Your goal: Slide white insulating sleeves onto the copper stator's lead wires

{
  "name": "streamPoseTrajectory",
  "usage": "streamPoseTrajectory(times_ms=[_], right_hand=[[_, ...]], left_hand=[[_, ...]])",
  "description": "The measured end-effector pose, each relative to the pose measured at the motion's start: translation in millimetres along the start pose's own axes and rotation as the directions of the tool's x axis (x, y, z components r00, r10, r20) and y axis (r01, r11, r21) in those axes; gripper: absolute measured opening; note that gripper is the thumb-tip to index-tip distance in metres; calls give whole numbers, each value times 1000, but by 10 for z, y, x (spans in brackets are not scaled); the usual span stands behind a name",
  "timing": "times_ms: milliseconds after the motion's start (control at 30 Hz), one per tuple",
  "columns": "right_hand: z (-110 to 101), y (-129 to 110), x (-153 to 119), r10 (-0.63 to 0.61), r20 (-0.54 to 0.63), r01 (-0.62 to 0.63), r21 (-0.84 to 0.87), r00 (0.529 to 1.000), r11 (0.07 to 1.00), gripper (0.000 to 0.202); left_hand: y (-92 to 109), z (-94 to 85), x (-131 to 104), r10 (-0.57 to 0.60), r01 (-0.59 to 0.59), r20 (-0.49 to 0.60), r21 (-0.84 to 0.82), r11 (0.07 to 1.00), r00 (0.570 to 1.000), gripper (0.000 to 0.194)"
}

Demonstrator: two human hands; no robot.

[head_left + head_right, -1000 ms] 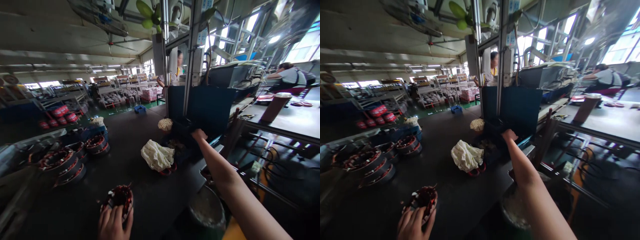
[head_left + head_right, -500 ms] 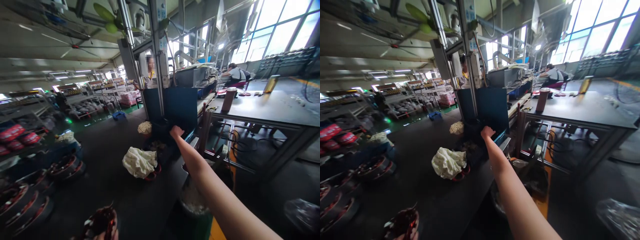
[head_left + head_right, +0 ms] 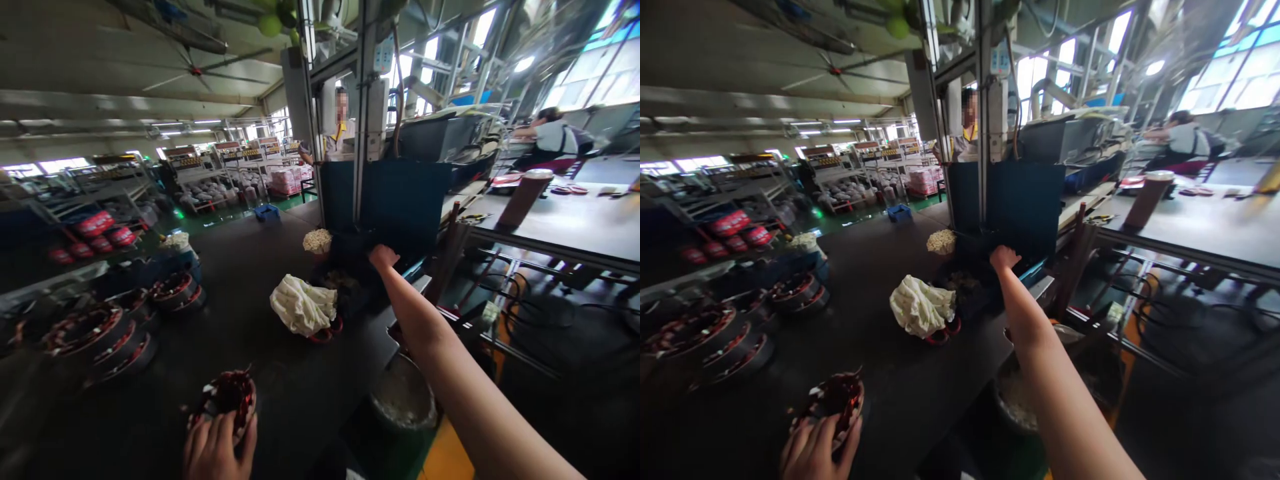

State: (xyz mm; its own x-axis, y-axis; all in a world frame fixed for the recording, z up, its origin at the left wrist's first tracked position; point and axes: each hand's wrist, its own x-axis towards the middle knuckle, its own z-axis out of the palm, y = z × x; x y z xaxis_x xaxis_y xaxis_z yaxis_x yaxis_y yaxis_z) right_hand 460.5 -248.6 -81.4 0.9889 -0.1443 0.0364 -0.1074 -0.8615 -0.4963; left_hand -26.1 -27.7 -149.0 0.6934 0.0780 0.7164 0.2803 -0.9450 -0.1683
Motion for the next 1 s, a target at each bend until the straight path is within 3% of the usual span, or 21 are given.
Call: streamPoseTrajectory(times_ms=[167,367,567,767,1000], right_hand=[[-7,27,59,61,61,-63,41,996,997,34],[-19,-9,44,102,20,-103,57,995,993,31],[-9,-40,-55,0,-77,-5,-68,997,998,26],[-13,-62,-158,-216,-59,198,-229,975,953,28],[-40,-59,-166,-181,-55,163,-246,982,956,24]], left_hand=[[96,-76,114,-12,12,-23,-2,1000,1000,33],[114,-89,129,-7,7,-24,2,1000,1000,34],[139,-140,129,-43,43,36,-17,999,998,35],[150,-161,127,-73,78,77,-60,995,994,34],[167,-180,122,-74,79,71,-69,994,995,35]])
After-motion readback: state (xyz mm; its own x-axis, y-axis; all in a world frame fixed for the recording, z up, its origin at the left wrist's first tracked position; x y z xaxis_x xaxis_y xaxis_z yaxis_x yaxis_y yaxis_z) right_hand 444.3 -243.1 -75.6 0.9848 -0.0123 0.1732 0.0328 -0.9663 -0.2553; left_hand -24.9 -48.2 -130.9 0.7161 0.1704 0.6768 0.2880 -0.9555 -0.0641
